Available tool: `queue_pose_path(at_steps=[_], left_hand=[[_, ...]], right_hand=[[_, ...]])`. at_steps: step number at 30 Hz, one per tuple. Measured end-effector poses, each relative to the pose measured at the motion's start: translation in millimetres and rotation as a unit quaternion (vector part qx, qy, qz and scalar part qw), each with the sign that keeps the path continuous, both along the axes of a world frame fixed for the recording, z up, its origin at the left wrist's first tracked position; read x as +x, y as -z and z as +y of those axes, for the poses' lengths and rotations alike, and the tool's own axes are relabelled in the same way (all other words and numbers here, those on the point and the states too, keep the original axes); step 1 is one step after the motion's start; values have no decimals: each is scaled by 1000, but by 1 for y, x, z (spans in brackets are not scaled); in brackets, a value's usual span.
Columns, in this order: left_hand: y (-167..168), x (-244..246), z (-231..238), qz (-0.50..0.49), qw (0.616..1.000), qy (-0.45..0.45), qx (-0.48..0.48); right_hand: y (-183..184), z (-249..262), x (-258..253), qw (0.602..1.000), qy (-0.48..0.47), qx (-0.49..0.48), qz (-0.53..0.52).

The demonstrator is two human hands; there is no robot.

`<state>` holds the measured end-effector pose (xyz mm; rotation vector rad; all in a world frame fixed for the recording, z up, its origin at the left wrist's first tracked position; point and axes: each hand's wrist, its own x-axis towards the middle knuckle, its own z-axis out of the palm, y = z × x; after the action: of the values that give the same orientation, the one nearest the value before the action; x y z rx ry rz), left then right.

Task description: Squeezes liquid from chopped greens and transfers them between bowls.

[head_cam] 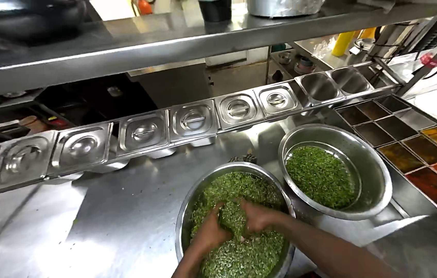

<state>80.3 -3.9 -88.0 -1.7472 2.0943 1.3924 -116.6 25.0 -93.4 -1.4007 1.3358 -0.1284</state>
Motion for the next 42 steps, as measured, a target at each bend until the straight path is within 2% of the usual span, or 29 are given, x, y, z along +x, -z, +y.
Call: queue_pose_path(at_steps=[2,4,8,10,11,13,16,19,21,23,25,26,28,30,32,34,35,36,38,39,42], left_hand=[[0,0,6,60,996,-66,19],[-1,2,14,143,976,-160,46],[10,-2,31,358,870,-331,68],[-1,-18,42,412,810,-411,70],[-8,-27,49,422,795,-431,64],[-21,-43,65,424,794,-432,56],[-45,-57,82,411,821,-394,52],[-56,-56,81,456,808,-364,81],[-71,-55,80,456,814,-348,91],[-79,-48,80,468,834,-290,45],[-74,-36,76,454,863,-214,-60],[-64,-31,70,445,863,-198,-134],[-37,-29,63,463,822,-227,-242],[-14,-39,67,528,759,-276,-263],[-9,-57,76,582,702,-327,-248],[-38,-87,78,605,624,-454,-198],[-37,-87,76,620,624,-440,-181],[-27,-82,71,626,640,-407,-182],[-43,-95,71,582,662,-434,-184],[-46,-97,73,550,685,-433,-202],[-14,-83,69,470,735,-402,-276]], right_hand=[[2,6,5,997,53,12,-50],[0,12,10,988,104,30,-106],[-6,26,27,932,266,76,-233],[-8,30,47,897,356,73,-252],[-9,31,56,883,392,69,-247],[-8,31,72,866,444,53,-224],[-3,30,80,852,479,35,-206],[0,29,76,807,532,41,-251],[-6,29,68,786,548,60,-280],[-16,31,58,763,548,106,-325],[-22,29,48,708,565,164,-390],[-27,28,44,674,574,182,-427],[-36,28,40,612,576,195,-506],[-49,29,41,564,568,193,-567],[-56,28,47,536,563,178,-604],[-49,29,55,558,561,152,-592],[-43,29,56,587,565,125,-566],[-39,30,55,624,566,81,-533],[-37,32,53,680,555,-26,-479],[-37,34,52,696,546,-59,-463],[-37,36,52,716,515,-108,-459]])
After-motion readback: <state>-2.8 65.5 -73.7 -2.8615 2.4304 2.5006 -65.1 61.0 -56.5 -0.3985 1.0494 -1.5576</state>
